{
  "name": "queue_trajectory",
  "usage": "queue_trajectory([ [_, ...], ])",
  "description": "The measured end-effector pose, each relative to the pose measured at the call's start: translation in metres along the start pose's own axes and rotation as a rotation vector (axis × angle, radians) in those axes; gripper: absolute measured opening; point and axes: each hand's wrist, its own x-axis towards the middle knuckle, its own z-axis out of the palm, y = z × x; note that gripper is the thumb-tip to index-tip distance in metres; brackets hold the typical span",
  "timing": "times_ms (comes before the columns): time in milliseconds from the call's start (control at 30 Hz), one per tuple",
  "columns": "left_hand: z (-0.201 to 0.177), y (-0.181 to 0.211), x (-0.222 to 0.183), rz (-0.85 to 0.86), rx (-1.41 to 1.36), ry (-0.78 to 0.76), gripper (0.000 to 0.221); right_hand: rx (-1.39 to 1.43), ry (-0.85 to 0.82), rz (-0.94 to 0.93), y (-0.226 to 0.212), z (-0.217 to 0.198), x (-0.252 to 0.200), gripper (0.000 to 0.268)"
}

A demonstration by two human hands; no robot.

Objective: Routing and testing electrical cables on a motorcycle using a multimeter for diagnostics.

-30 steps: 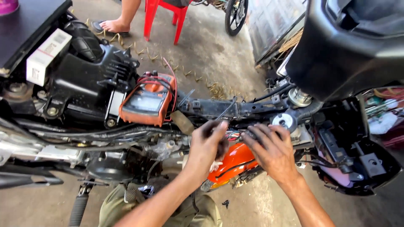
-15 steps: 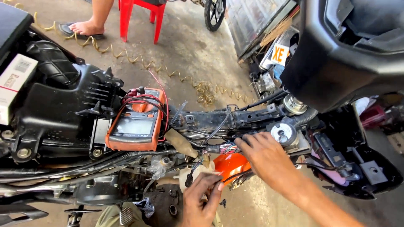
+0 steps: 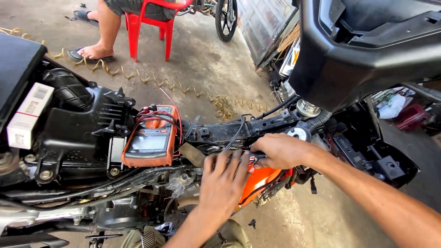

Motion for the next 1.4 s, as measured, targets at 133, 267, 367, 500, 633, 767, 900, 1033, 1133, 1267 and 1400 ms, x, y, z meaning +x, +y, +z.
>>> queue_trajectory([
  [133,0.034,-0.015,0.016,0.177,0.118,0.008,0.045,-0.001,0.129,-0.028,-0.006,-0.001,-0.008,0.030],
  [267,0.046,-0.011,0.008,0.163,0.165,-0.034,0.042,-0.064,0.053,-0.037,-0.018,-0.008,-0.015,0.031],
  [367,0.072,-0.014,0.003,0.167,0.194,0.078,0.017,-0.087,0.069,-0.032,-0.016,-0.006,-0.012,0.029],
  [500,0.099,-0.021,0.001,0.152,0.170,-0.057,0.046,-0.065,0.047,-0.031,-0.014,-0.004,-0.018,0.031],
  [633,0.074,-0.014,0.020,0.027,0.081,-0.321,0.033,-0.097,0.081,-0.054,-0.012,0.001,-0.019,0.036],
  [767,0.066,-0.012,0.035,-0.042,0.052,-0.516,0.034,-0.087,0.106,-0.051,-0.012,0.003,-0.026,0.036],
  [900,0.059,-0.013,0.053,-0.144,-0.014,-0.717,0.040,-0.101,0.140,-0.076,-0.011,0.006,-0.022,0.033],
  [1033,0.054,-0.017,0.057,-0.176,-0.108,-0.786,0.044,-0.082,0.135,-0.022,-0.020,0.003,-0.023,0.035],
  [1133,0.066,-0.017,0.054,-0.105,-0.009,-0.752,0.039,-0.077,0.139,-0.007,-0.019,0.006,-0.018,0.032],
  [1267,0.071,-0.020,0.042,-0.006,0.045,-0.675,0.033,-0.132,0.149,0.001,-0.012,0.010,-0.014,0.034],
  [1400,0.094,-0.020,0.025,0.093,0.096,-0.399,0.023,-0.107,0.162,-0.015,-0.011,0.013,-0.015,0.034],
])
